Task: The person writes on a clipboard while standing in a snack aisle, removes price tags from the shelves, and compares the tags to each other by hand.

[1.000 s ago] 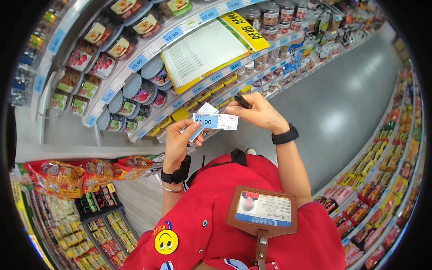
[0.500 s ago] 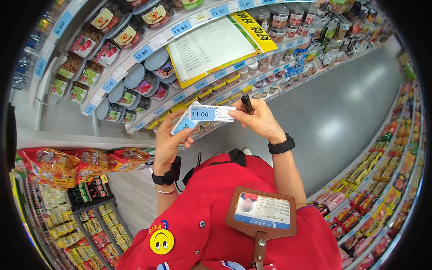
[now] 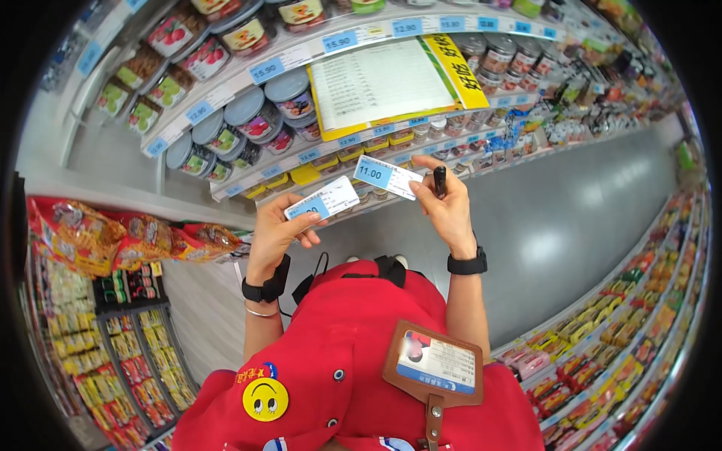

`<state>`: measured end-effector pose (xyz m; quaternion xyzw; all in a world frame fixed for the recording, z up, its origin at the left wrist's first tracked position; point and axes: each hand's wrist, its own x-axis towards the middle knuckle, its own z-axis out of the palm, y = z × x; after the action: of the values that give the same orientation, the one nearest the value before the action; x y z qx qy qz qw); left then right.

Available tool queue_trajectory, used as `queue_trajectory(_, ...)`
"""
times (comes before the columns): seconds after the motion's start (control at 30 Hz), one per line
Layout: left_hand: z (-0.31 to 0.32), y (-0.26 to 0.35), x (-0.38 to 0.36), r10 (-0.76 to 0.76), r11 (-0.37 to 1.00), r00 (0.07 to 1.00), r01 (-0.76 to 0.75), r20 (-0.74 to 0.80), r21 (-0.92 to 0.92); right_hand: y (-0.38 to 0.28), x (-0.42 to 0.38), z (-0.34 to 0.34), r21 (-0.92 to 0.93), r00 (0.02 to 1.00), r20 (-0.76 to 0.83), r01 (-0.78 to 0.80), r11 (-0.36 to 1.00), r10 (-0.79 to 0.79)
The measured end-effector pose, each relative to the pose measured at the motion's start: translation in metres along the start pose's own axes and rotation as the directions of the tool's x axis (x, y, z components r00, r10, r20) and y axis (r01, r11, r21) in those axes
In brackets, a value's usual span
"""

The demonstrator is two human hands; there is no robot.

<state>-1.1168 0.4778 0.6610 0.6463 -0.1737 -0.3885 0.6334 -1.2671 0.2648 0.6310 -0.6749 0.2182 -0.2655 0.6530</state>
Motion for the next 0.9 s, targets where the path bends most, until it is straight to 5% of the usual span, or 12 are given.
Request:
queue_trajectory(0.13,0.005,0.0,-0.001,-0.012,1.0,0.999,0.012,0.045,-0.007,0.013,-0.001,0.0,-0.111,0.996,0.056,-0.058,0.992,0.065)
queue_trajectory(0.6,0.015,-0.001,-0.002,-0.05,0.998,0.996,0.046,0.076,0.051,-0.001,0.002,0.039,0.031,0.967,0.256,-0.024,0.999,0.015)
queue_trajectory(0.9,0.003,-0.01,0.0,0.117,0.989,0.99,-0.109,0.083,-0.098,0.003,0.006,0.039,0.012,0.987,0.108,-0.121,0.993,0.119)
